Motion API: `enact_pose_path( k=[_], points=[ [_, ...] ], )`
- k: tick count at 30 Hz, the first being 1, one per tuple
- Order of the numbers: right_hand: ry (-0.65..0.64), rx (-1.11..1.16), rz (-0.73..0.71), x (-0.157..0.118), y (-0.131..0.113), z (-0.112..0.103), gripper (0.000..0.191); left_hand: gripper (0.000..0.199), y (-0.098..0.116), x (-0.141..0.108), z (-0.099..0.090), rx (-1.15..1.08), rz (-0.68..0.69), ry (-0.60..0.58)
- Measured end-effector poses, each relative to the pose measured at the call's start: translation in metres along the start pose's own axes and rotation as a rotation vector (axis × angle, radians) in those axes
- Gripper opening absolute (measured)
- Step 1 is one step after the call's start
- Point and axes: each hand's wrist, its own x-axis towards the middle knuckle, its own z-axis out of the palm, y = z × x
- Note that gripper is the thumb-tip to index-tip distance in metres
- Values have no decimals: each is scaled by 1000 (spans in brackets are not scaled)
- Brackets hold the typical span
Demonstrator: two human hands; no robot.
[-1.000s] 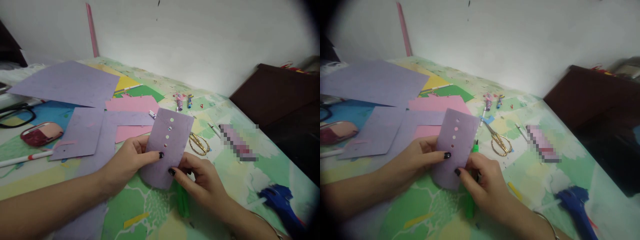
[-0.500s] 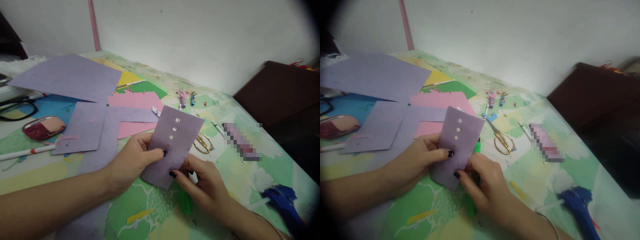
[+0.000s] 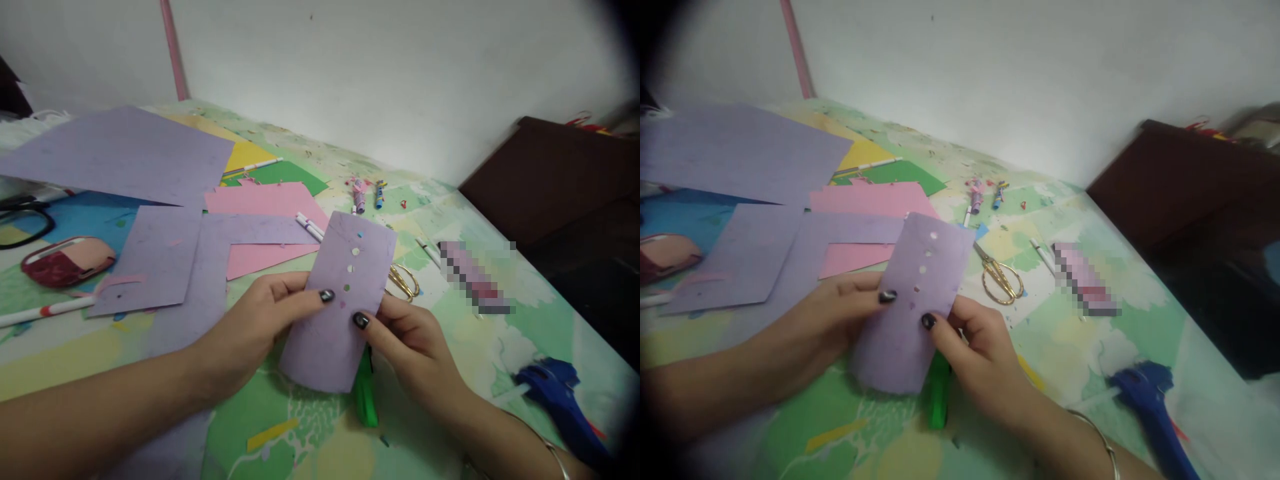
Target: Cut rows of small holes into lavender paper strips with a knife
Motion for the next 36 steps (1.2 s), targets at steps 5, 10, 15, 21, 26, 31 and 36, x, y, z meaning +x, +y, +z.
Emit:
enact_pose_path(
  k=[5, 10, 15, 21, 26, 31, 36],
  points=[
    [39, 177, 63, 3, 2, 0, 16, 28, 1, 2, -7, -198, -35, -2],
    [125, 145, 64, 6, 0, -1, 18, 26, 5, 4, -9, -118, -125, -52],
    [88, 128, 93, 5, -2, -1, 20, 25, 3, 3, -6, -15, -161, -58],
    [26, 32, 112, 1, -1, -1, 29, 21, -4, 2, -5, 83, -76, -28],
    [-5, 73, 88, 1, -1, -1, 24, 16, -4, 3, -5, 133, -36, -10],
    [-23, 139, 101, 3, 0, -1, 21, 15, -5, 4, -7, 157, -47, -2],
    [-37, 158, 112, 3, -1, -1, 22, 13, -6, 3, -6, 169, -42, 10]
  ],
)
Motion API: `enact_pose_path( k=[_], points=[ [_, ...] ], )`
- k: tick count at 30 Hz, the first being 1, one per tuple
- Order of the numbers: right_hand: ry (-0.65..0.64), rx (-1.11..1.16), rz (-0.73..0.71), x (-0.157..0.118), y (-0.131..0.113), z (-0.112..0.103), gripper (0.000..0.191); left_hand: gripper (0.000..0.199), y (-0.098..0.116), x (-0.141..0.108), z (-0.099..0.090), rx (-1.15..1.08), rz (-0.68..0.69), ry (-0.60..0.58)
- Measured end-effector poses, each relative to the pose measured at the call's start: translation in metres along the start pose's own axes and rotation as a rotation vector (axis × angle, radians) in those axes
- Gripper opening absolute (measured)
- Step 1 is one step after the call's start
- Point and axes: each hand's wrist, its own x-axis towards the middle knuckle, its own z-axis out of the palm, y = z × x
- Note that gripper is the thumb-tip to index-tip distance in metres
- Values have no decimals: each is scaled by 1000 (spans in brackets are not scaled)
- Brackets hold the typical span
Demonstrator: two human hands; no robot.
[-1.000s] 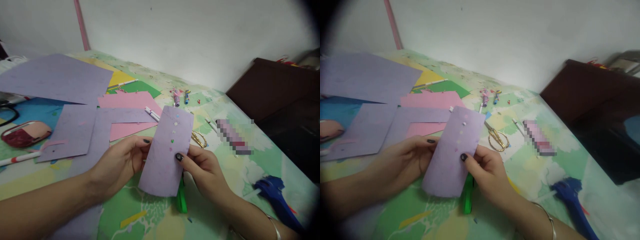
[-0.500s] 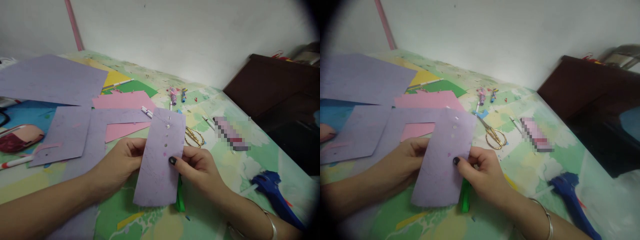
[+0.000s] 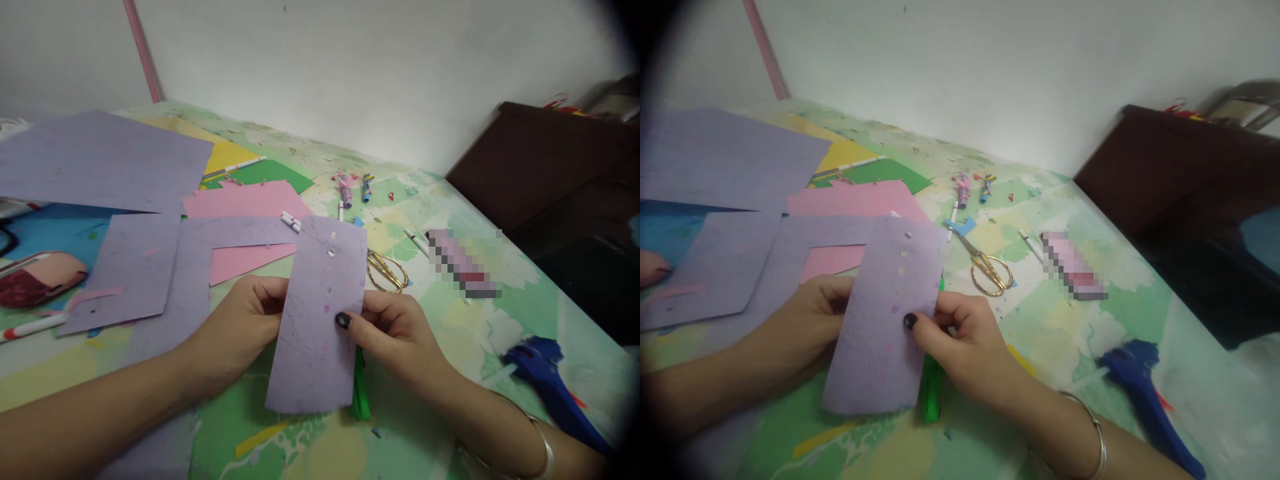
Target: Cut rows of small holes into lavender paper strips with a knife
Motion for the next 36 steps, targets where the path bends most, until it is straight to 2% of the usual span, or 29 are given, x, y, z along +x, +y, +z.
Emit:
enact_pose_path(
  k=[12, 22, 29, 36],
  points=[
    [-14, -34, -18, 1, 0, -1, 24, 15, 3, 2, 2, -40, 24, -24],
    [-22, -79, -37, -1, 0, -3, 24, 13, 0, 3, 0, -80, -64, -71],
    [-30, -84, -42, -2, 0, -4, 25, 20, 2, 2, -1, -128, -135, -103],
    [-33, -70, -43, -2, 2, -5, 22, 16, 4, 4, 0, -120, -117, -132]
  ],
)
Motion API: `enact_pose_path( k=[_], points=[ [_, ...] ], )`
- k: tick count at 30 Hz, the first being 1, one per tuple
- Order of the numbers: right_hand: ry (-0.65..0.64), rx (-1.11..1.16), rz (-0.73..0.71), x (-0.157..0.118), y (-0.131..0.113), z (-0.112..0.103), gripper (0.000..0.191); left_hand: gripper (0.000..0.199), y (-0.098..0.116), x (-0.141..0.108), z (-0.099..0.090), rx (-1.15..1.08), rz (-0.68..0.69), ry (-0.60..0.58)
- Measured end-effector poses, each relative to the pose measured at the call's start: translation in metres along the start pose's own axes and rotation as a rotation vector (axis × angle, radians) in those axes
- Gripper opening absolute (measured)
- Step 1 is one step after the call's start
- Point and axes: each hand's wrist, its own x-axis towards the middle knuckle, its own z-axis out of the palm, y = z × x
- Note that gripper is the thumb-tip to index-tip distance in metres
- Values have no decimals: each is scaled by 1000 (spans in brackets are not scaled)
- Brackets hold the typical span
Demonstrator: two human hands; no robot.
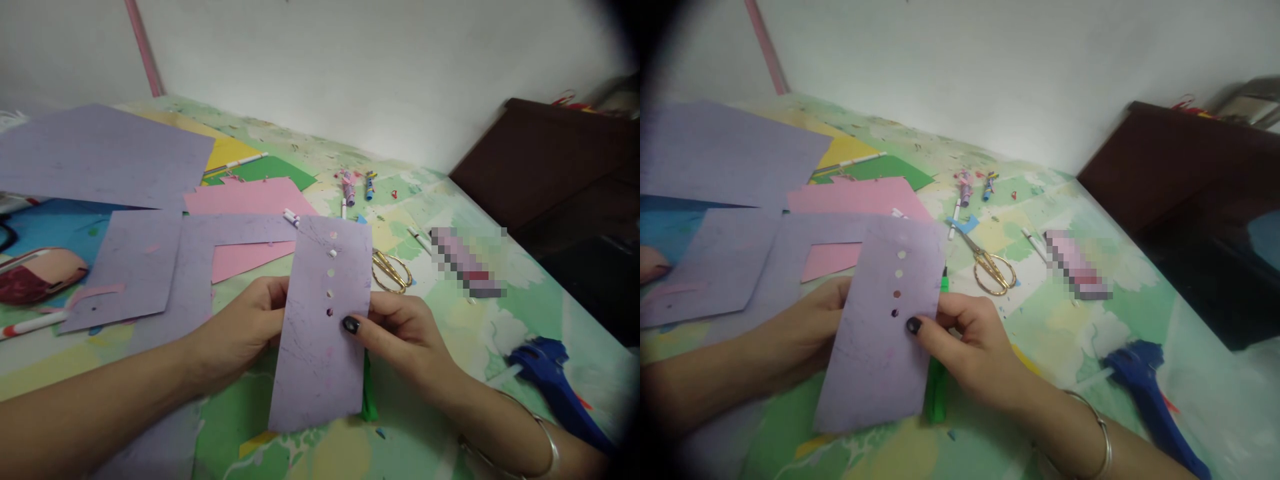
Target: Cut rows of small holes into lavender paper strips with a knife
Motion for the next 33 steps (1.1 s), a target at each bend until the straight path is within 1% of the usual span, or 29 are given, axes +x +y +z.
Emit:
enact_pose_path(
  k=[3, 10, 12, 15, 17, 19, 25, 28, 30, 33],
  points=[
    [-5, 11, 4, -1, 0, -1, 22, 13, 2, 0, 0, 5, 1, -3],
    [-37, 31, -29, -3, -1, -2, 19, 17, 2, 0, 1, -46, -42, 64],
    [-36, 38, -40, -3, 0, -2, 18, 17, 2, 0, 0, -69, -35, 62],
    [22, 42, -58, -3, 0, -3, 19, 18, 3, 1, -2, -94, -17, 29],
    [58, 52, -75, -3, 1, -4, 20, 17, 3, 2, -4, -93, -8, -7],
    [60, 78, -96, -2, 2, -5, 20, 16, 3, 1, -5, -70, 9, -15],
    [56, 133, -105, 0, 3, -3, 18, 21, 2, 1, -13, 25, 85, 106],
    [73, 119, -102, 0, 2, -2, 18, 20, 5, 4, -20, 82, 134, 211],
    [75, 119, -101, 1, 2, -2, 19, 23, 7, 5, -23, 103, 163, 265],
    [53, 134, -79, 1, 1, -2, 21, 30, 7, 6, -24, 101, 184, 272]
  ],
)
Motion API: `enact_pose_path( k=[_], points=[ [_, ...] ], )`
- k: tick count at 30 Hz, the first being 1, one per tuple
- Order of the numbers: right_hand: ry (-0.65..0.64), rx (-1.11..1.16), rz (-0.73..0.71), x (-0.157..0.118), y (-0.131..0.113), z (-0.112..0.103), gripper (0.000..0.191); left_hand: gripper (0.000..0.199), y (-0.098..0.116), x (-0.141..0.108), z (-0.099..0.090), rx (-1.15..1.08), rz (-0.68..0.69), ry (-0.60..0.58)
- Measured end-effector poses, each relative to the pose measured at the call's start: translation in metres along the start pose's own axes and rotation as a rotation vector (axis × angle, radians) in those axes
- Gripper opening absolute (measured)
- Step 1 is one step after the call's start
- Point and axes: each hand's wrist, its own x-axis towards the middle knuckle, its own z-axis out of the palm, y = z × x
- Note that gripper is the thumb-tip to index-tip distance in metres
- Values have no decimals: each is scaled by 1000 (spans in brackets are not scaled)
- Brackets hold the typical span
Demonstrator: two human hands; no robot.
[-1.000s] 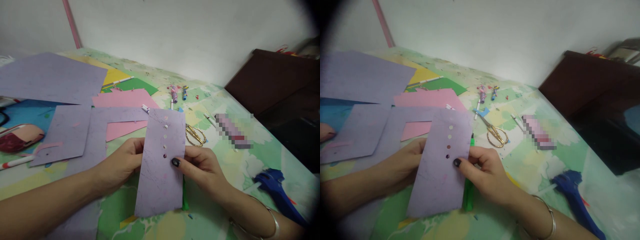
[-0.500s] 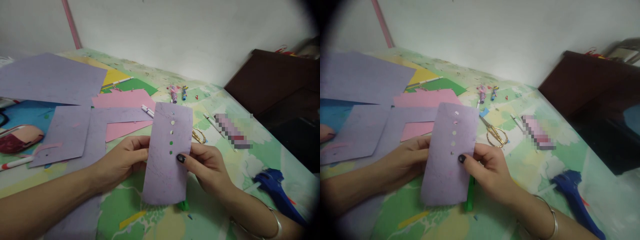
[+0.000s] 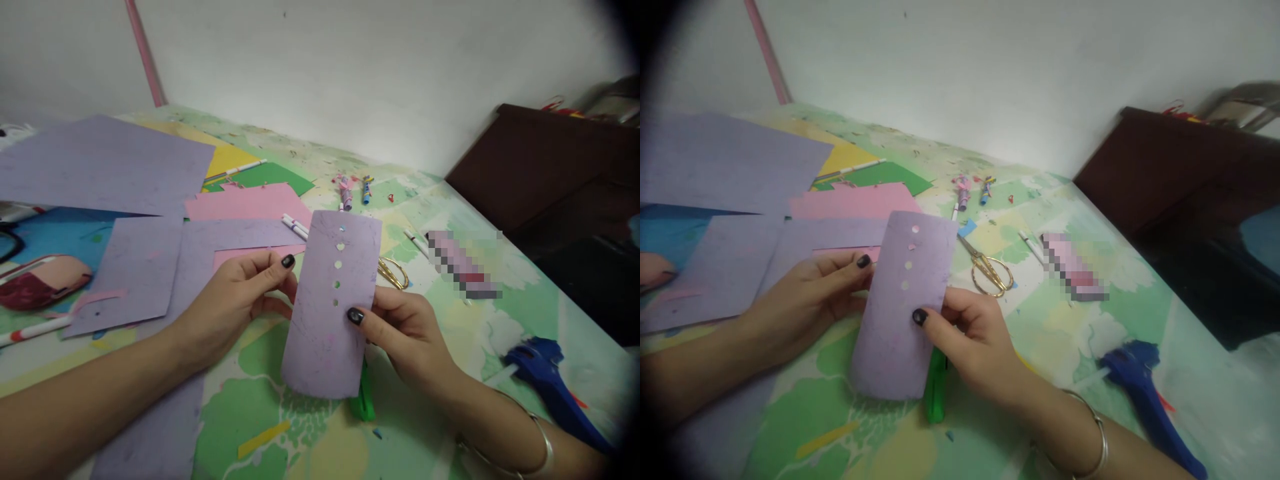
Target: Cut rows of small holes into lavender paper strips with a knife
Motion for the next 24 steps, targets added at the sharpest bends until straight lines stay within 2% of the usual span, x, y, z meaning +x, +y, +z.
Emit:
enact_pose_path(
  k=[5, 9, 13, 17, 24],
  points=[
    [-25, -14, 18, 1, -2, 2, 22, 18, -2, 0, 4, -72, 43, -15],
    [-33, -48, 16, 1, -3, 2, 21, 34, 1, -2, 8, -205, 72, -183],
    [-25, -170, 19, 0, -1, 2, 25, 39, 3, -9, 10, -157, 22, -314],
    [-40, -202, 20, 0, 1, 2, 24, 46, 3, -10, 12, -94, 3, -315],
    [-50, -205, 7, -1, 1, 1, 23, 47, 3, -11, 13, -51, 50, -286]
  ],
)
